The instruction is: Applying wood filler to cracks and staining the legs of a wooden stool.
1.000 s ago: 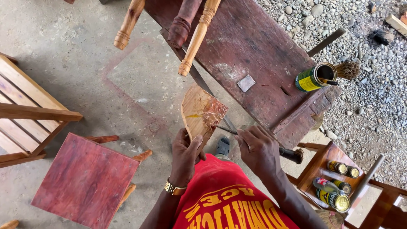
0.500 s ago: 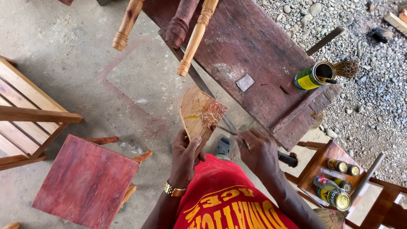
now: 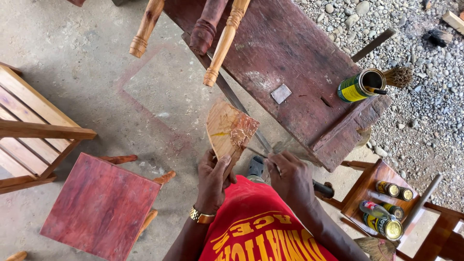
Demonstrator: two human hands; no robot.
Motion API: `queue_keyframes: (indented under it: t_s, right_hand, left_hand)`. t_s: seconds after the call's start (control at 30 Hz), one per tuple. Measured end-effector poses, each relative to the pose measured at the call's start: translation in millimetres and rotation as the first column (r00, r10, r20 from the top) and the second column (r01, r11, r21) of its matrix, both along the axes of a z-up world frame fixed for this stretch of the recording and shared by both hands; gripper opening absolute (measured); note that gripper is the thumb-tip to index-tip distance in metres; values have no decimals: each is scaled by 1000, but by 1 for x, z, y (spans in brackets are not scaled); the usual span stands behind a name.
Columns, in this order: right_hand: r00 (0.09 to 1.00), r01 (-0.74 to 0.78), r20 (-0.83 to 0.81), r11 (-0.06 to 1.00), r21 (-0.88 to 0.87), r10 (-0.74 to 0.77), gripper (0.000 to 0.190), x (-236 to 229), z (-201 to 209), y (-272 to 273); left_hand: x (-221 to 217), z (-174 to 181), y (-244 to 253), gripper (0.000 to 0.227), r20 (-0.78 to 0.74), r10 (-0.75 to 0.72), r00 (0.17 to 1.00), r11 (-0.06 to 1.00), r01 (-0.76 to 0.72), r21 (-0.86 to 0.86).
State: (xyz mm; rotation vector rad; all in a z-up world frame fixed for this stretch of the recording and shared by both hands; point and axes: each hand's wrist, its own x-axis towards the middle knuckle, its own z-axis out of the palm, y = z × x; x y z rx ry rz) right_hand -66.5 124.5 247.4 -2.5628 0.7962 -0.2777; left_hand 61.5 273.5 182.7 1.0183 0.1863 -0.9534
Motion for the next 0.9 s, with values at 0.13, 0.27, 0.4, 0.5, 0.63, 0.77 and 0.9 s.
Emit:
queue_keyframes:
  t_s: [0.13,0.27,0.4,0.5,0.63,0.77,0.9]
  right_hand:
    - [991,-62,115,998,-6,62,11,7,16,6]
    - [986,-108,116,986,-124,122,13,11,17,-2]
    - [979,-161,86,960,-228,185,14,9,18,-6]
    - [976,-174,79,949,-264,201,13,11,18,-7]
    - [977,-174,71,944,-281,201,11,3,4,-10]
    - [970,-204,64,932,-298,233,10,4,4,-9]
    - [974,-196,47,936,-293,219,11,14,20,-5]
  left_hand:
    - [1,6,-2,25,-20,0,1000,1000,1,22]
    - [0,0,-1,26,-25,3,1000,1000,-3,-14]
    - [-2,-1,0,27,-8,9,1000,1000,-9,-18]
    - [0,1,0,27,12,17,1000,1000,-17,-7]
    - [1,1,2,26,25,0,1000,1000,0,16]
    - [1,-2,2,25,41,7,999,1000,-8,13]
    - [3,-3,2,25,29,11,1000,1000,-11,3]
